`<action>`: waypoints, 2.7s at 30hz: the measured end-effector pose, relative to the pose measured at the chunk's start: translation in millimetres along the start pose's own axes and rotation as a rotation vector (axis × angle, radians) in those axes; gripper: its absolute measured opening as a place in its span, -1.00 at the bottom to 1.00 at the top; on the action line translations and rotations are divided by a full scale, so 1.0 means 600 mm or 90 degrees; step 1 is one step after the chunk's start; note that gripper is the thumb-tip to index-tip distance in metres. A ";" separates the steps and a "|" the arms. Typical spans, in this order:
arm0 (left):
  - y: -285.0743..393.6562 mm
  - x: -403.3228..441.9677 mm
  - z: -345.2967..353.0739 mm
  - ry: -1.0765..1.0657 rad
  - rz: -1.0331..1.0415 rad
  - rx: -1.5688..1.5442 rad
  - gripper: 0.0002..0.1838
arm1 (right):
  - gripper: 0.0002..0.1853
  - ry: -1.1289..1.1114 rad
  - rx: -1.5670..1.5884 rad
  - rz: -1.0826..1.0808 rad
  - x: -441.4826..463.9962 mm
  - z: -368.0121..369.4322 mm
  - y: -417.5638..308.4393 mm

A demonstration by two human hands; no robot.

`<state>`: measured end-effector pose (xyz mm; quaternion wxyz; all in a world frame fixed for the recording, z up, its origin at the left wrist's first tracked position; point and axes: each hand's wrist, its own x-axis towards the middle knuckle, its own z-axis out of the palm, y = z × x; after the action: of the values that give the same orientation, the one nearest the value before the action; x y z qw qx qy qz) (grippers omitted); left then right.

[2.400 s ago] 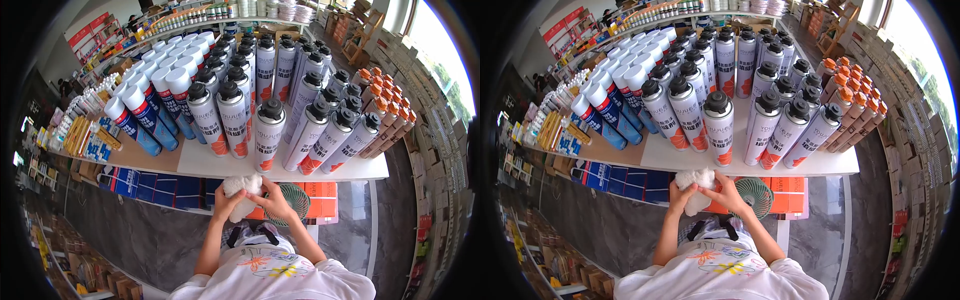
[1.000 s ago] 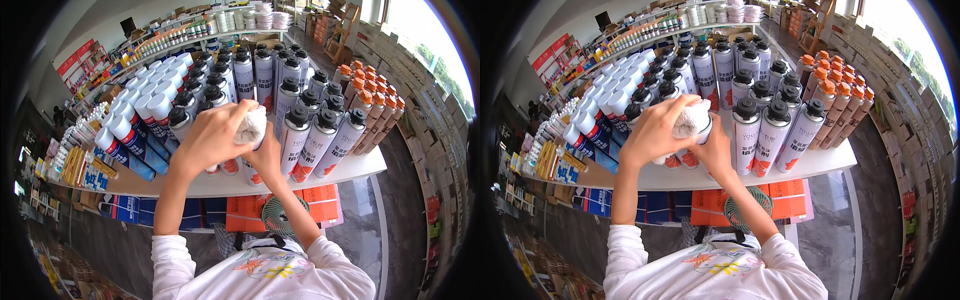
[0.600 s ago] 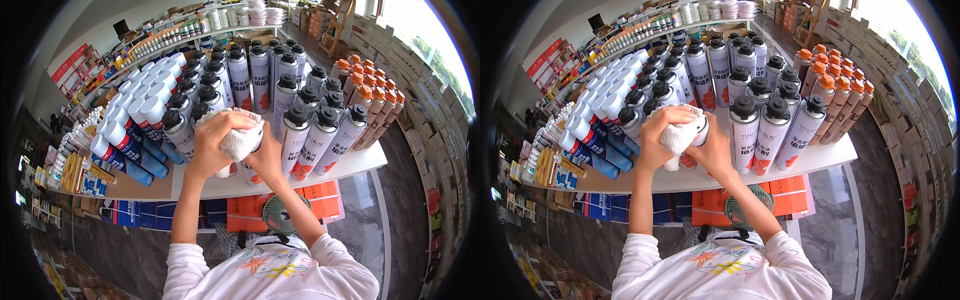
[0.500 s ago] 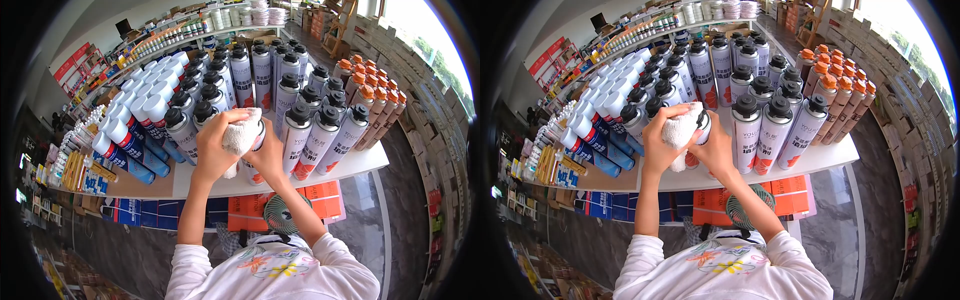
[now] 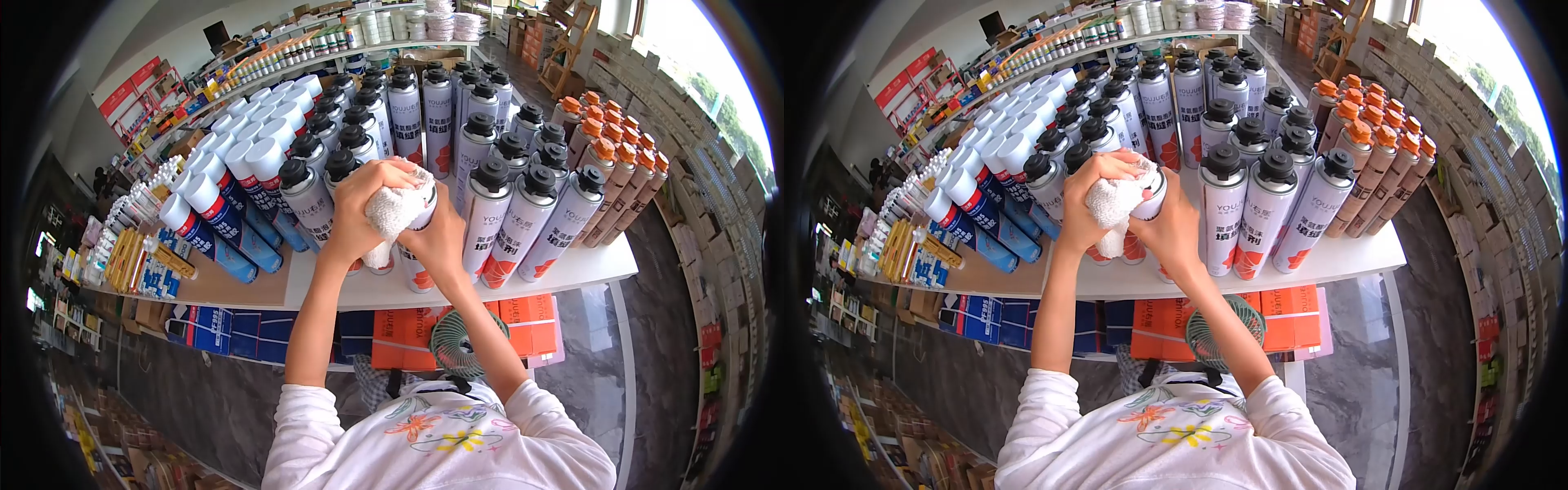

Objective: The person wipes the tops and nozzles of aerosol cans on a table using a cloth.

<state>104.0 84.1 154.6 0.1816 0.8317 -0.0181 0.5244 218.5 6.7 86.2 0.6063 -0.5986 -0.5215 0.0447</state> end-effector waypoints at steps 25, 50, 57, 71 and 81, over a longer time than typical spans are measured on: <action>0.028 0.014 0.001 -0.021 -0.139 0.060 -0.56 | -0.11 0.021 0.006 -0.041 0.003 0.005 0.011; 0.038 0.049 -0.039 -0.142 -0.171 0.123 -0.62 | -0.14 -0.051 0.043 -0.051 0.017 -0.004 0.011; 0.008 0.038 -0.042 -0.140 -0.098 0.014 -0.61 | -0.15 -0.045 0.057 -0.047 0.014 -0.003 0.008; -0.017 0.025 -0.070 -0.154 -0.186 -0.221 -0.70 | -0.17 -0.138 0.100 -0.017 0.025 -0.010 0.006; 0.000 0.015 -0.073 0.061 -0.286 -0.307 -0.69 | -0.19 -0.222 0.185 0.015 0.037 -0.024 0.013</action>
<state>70.3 99.5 179.2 0.4848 0.7223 0.0504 0.4906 242.8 14.0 96.6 0.5863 -0.4939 -0.5997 0.2294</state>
